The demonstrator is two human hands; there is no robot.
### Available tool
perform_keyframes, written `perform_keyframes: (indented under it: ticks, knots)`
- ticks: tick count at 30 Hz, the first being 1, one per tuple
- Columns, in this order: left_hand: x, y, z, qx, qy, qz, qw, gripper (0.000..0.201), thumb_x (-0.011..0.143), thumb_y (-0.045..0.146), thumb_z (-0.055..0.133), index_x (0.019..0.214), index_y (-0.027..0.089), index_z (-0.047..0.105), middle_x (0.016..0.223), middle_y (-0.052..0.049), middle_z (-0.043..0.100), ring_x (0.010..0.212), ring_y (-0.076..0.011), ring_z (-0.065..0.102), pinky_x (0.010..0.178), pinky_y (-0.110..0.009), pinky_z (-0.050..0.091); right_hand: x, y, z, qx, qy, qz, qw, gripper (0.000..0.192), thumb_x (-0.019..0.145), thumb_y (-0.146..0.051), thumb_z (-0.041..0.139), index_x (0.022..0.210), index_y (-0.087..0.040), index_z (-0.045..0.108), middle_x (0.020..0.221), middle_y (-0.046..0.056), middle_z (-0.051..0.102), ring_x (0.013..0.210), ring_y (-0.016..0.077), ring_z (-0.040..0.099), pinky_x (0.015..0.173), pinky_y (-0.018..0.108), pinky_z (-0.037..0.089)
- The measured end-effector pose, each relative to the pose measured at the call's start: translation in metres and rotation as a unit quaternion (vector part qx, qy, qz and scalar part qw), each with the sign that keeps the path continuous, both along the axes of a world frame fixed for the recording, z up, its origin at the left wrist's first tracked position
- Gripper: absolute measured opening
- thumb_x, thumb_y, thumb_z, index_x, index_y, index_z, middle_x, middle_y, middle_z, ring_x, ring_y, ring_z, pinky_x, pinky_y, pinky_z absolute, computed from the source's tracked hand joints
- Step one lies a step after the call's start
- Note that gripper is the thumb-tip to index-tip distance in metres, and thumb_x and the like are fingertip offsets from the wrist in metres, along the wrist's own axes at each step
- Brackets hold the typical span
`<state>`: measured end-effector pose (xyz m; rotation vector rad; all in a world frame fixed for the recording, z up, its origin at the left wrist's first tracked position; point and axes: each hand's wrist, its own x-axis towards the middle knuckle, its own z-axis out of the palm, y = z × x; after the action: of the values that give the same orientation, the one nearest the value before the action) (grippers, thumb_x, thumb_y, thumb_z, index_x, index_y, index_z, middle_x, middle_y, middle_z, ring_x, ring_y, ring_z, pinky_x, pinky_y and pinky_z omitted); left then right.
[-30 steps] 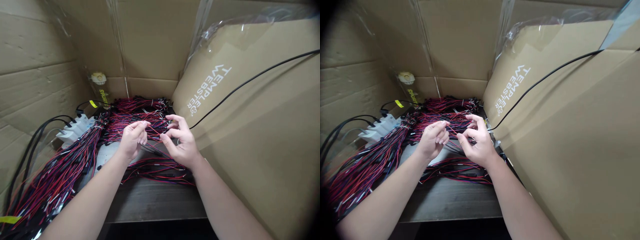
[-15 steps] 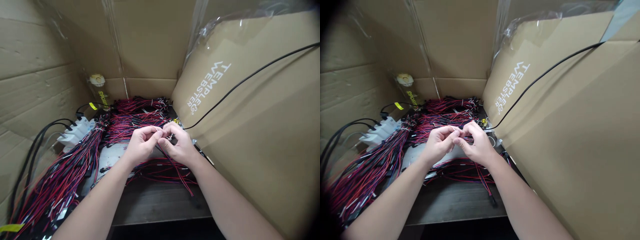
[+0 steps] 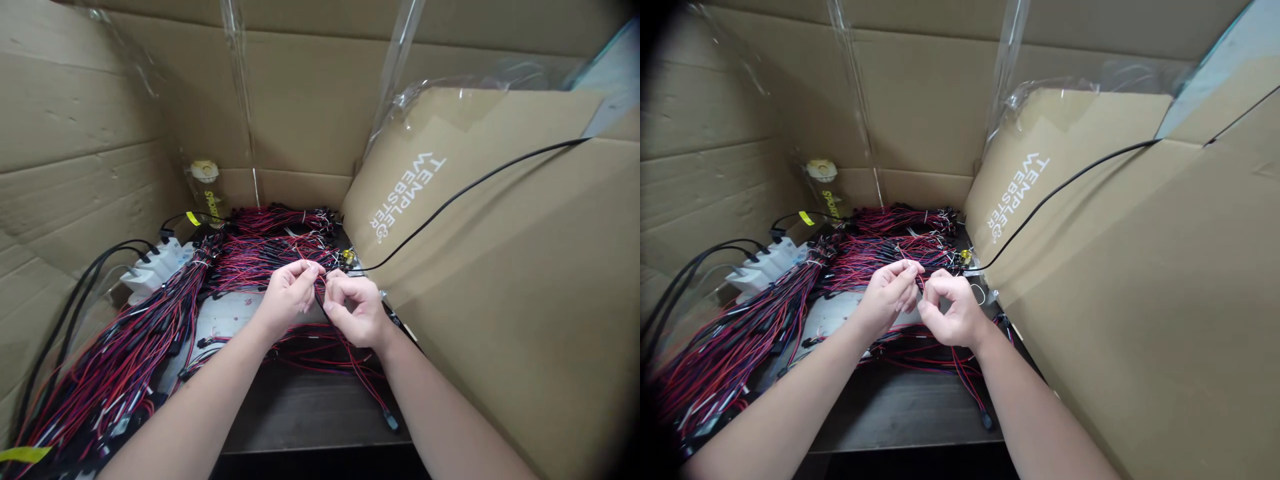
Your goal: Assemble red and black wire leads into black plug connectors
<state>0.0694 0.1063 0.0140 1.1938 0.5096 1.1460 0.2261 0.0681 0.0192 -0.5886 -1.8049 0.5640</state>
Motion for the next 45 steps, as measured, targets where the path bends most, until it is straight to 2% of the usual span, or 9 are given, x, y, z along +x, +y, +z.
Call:
perform_keyframes:
  ticks: [4,9,13,18,24,29,33,37,45]
  knots:
    - [0.000,-0.003,0.001,0.012,0.016,-0.009,1.000,0.035,0.091,0.049,0.072,0.090,0.015,0.066,0.042,0.009,0.040,0.035,-0.0059,0.035,0.038,-0.019,0.030,0.003,0.000,0.007,-0.007,-0.037,0.001,0.999,0.031,0.082,-0.015,0.062,0.059,-0.020,0.042,0.056,-0.002,0.054,0.057,0.0136,0.042,0.066,0.033,0.039]
    - [0.003,-0.006,0.000,0.004,0.037,0.015,0.999,0.036,0.089,0.051,0.075,0.096,0.016,0.069,0.045,0.008,0.045,0.036,-0.0056,0.036,0.039,-0.020,0.032,-0.003,0.001,0.010,-0.167,0.021,-0.042,0.985,0.035,0.100,-0.035,0.065,0.070,-0.021,0.054,0.060,-0.001,0.058,0.053,0.0129,0.051,0.053,0.027,0.037]
    - [0.007,-0.004,-0.003,-0.006,0.044,0.024,0.999,0.048,0.085,0.057,0.076,0.106,0.014,0.072,0.045,0.007,0.047,0.036,-0.0069,0.038,0.038,-0.021,0.031,-0.010,0.005,0.007,-0.232,0.089,-0.055,0.967,0.042,0.092,-0.048,0.080,0.080,-0.022,0.049,0.063,-0.002,0.062,0.053,0.0133,0.058,0.050,0.023,0.042]
    - [0.009,-0.001,-0.005,0.005,0.052,0.013,0.999,0.060,0.085,0.058,0.076,0.124,0.013,0.073,0.046,0.006,0.050,0.038,-0.0060,0.036,0.040,-0.021,0.028,-0.008,0.011,0.003,-0.292,0.107,-0.038,0.950,0.054,0.088,-0.067,0.075,0.096,-0.020,0.049,0.054,-0.007,0.056,0.042,0.0094,0.046,0.042,0.019,0.032]
    - [0.000,-0.001,-0.007,0.013,0.091,-0.001,0.996,0.067,0.089,0.033,0.066,0.151,0.011,0.055,0.044,0.009,0.050,0.035,-0.0065,0.034,0.041,-0.020,0.030,-0.004,0.015,0.000,-0.340,0.134,-0.003,0.931,0.064,0.083,-0.063,0.082,0.113,-0.015,0.054,0.054,-0.005,0.061,0.044,0.0102,0.051,0.046,0.019,0.037]
    - [-0.007,0.004,0.005,-0.055,-0.011,0.047,0.997,0.058,0.084,0.030,0.062,0.134,0.002,0.064,0.039,0.010,0.041,0.038,-0.0084,0.032,0.044,-0.021,0.035,-0.004,0.016,-0.002,-0.335,0.091,0.012,0.938,0.056,0.084,-0.062,0.082,0.103,-0.011,0.068,0.058,0.000,0.066,0.047,0.0108,0.055,0.048,0.021,0.041]
    - [-0.012,0.006,0.018,-0.199,-0.129,-0.024,0.971,0.047,0.092,0.037,0.052,0.119,0.003,0.071,0.040,0.010,0.031,0.038,-0.0087,0.028,0.042,-0.020,0.031,0.000,0.014,-0.004,-0.332,0.048,0.027,0.942,0.048,0.089,-0.060,0.079,0.091,-0.012,0.074,0.059,0.001,0.065,0.047,0.0101,0.054,0.048,0.021,0.040]
    - [-0.016,0.006,0.020,-0.184,-0.122,-0.028,0.975,0.040,0.097,0.039,0.052,0.105,0.008,0.075,0.037,0.009,0.028,0.036,-0.0084,0.027,0.041,-0.020,0.028,0.001,0.009,-0.001,-0.341,0.019,0.039,0.939,0.043,0.092,-0.057,0.078,0.095,-0.013,0.074,0.059,0.000,0.064,0.047,0.0096,0.052,0.048,0.021,0.038]
    - [-0.013,0.004,0.018,-0.162,-0.099,-0.034,0.981,0.035,0.093,0.033,0.057,0.108,0.010,0.078,0.036,0.009,0.033,0.037,-0.0074,0.031,0.047,-0.020,0.037,-0.007,-0.007,0.011,-0.385,0.007,0.083,0.919,0.038,0.097,-0.051,0.074,0.103,-0.013,0.068,0.054,-0.005,0.054,0.043,0.0072,0.041,0.043,0.018,0.027]
